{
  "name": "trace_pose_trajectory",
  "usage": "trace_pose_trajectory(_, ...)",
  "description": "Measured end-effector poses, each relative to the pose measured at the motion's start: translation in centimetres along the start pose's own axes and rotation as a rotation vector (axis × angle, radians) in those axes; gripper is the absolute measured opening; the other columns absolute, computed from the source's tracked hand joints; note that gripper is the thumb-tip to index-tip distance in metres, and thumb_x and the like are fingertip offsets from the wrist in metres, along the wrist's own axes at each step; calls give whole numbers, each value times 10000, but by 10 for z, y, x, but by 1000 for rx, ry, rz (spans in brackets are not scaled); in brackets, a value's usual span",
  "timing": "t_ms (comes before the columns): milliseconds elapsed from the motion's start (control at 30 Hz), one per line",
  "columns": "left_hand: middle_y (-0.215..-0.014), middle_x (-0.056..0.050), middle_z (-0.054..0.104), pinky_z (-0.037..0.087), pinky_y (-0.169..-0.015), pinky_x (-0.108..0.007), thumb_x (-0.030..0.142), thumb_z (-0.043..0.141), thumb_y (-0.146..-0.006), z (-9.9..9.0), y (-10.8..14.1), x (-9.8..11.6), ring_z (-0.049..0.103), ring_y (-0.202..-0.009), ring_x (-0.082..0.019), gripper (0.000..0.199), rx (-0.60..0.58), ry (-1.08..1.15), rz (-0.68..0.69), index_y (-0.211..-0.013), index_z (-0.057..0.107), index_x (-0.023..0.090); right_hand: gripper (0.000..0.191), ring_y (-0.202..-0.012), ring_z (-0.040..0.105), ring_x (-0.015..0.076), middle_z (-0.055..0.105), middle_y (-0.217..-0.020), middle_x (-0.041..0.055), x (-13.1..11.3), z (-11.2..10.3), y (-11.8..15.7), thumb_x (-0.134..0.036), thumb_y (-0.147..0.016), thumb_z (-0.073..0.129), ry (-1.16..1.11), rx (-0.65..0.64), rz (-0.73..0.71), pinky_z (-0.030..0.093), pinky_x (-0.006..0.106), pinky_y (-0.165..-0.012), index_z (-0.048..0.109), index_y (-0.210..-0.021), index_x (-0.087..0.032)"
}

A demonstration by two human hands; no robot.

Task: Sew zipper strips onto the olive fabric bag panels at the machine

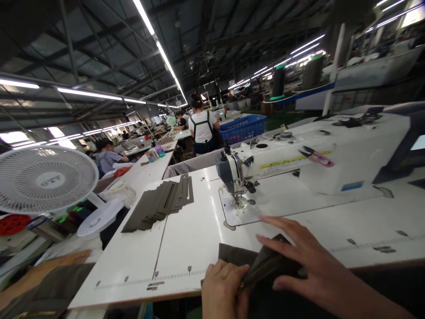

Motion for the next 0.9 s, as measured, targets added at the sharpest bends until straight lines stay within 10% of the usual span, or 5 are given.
trace_pose_trajectory(167, -659, -5, 658, 359, -611, -313, 161, 623, -714, -2, -2, 4, 571, -637, -191, 144, -81, 62, -47, -808, 680, 254, 148, -720, 574, 167, 646, -708, 14, -25, 15, -3, -276, -871, 526, -61, -262, -166, 427, 333, -739, 663, -826, -241)
trace_pose_trajectory(367, -700, 38, 628, 369, -583, -227, 103, 639, -678, -15, 1, -7, 555, -653, -153, 212, -195, 367, -338, -836, 664, 241, 165, -715, 593, 182, 647, -696, 6, -9, 18, 2, -370, -820, 568, -160, -280, 111, 453, 288, -674, 684, -757, -271)
trace_pose_trajectory(533, -776, 25, 576, 370, -595, -197, 35, 660, -647, -27, -4, 1, 534, -696, -127, 189, -214, 509, -282, -749, 643, 193, 192, -714, 599, 184, 647, -702, 7, -9, 21, 8, -393, -822, 553, -210, -313, 145, 473, 284, -676, 698, -766, -279)
trace_pose_trajectory(900, -1049, -55, 580, 442, -861, -325, 51, 583, -740, -65, 32, -23, 545, -983, -210, 326, 184, 252, -109, -1007, 610, 238, 281, -887, 607, 185, 684, -938, 2, -45, 1, 26, -274, -910, 424, 140, 132, -441, 458, 294, -816, 620, -1104, -327)
Point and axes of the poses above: each hand's wrist, its own y-axis away from the middle knuckle, its own z-axis out of the palm, x = y × z, the point moved 7 cm from there along -y, towards the middle knuckle
